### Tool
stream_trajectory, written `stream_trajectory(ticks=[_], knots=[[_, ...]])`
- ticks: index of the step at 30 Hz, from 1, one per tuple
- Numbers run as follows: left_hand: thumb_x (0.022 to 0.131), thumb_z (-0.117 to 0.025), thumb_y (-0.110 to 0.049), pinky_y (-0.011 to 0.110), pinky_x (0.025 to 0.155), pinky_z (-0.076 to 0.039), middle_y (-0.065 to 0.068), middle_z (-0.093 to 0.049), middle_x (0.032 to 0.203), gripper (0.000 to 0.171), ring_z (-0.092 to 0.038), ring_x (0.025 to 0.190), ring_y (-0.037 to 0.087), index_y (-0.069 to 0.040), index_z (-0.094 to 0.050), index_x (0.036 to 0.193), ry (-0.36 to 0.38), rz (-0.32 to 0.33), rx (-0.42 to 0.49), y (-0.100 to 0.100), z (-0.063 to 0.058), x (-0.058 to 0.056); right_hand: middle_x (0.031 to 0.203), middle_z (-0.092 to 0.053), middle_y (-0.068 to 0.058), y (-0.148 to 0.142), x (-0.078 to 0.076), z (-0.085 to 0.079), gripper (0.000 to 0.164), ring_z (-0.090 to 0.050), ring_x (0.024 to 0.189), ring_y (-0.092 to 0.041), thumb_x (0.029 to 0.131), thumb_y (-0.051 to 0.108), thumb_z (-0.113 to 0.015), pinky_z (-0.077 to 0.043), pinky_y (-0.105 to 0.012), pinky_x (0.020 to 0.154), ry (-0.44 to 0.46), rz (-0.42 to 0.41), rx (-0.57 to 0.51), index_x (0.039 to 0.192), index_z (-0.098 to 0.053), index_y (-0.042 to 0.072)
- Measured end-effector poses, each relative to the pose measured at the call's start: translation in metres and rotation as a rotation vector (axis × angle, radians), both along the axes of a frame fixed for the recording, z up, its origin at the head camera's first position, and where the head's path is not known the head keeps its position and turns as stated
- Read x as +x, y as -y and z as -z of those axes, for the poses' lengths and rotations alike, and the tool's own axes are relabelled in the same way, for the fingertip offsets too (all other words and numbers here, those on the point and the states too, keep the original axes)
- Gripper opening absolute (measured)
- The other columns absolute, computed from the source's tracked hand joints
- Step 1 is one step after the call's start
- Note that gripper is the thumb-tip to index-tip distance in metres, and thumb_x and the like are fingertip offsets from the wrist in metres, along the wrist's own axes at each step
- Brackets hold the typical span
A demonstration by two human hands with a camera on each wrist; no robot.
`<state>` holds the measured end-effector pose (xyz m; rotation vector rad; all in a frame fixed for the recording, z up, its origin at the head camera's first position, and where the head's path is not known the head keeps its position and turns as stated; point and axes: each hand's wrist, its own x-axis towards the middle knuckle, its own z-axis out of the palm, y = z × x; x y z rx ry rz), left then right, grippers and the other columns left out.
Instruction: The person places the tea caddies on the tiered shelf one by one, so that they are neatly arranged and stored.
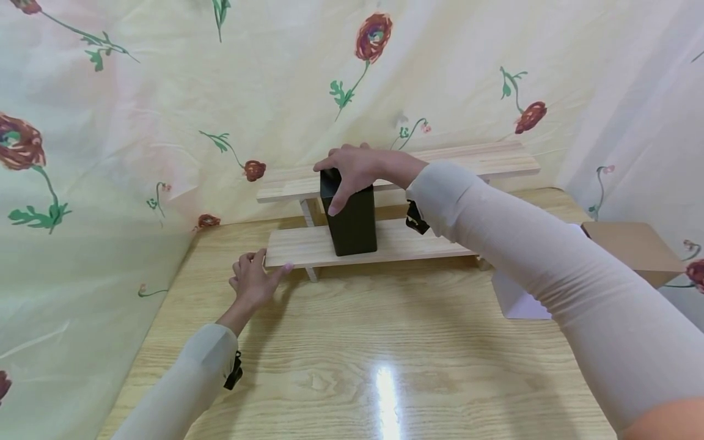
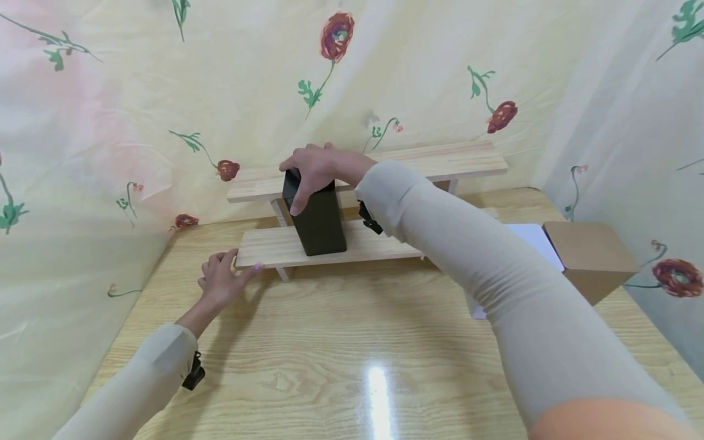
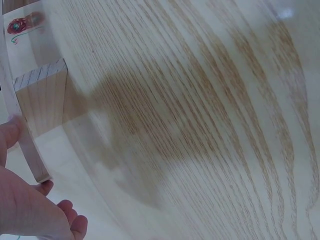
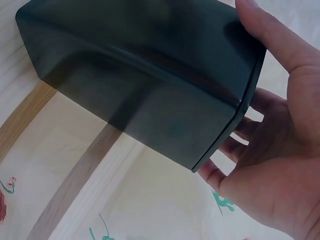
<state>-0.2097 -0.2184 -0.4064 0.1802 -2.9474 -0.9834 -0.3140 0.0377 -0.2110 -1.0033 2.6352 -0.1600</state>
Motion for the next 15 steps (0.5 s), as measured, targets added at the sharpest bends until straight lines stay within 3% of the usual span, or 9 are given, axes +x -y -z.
stream_trajectory(ticks=[9,15], knots=[[0.088,-0.061,-0.055,0.059,0.096,-0.017,0.027,-0.024,0.145,0.085,-0.020,0.130,0.043,-0.003,-0.031,0.148,0.007,-0.003,-0.014,-0.001,-0.002,0.001,0.156,-0.019,-0.014,-0.008,0.006,-0.005,0.105,-0.019,0.140,-0.036,0.077,0.057,-0.072,-0.012,-0.059,0.108,0.020,-0.054,0.012,0.156,-0.013,0.021],[0.090,-0.060,-0.055,0.060,0.096,-0.015,0.027,-0.022,0.146,0.084,-0.017,0.131,0.043,-0.004,-0.030,0.149,0.022,0.005,-0.007,0.000,-0.003,0.002,0.158,-0.013,-0.012,-0.024,0.014,-0.011,0.106,-0.015,0.141,-0.035,0.078,0.055,-0.074,-0.010,-0.059,0.108,-0.001,-0.062,-0.018,0.156,-0.011,0.020]])
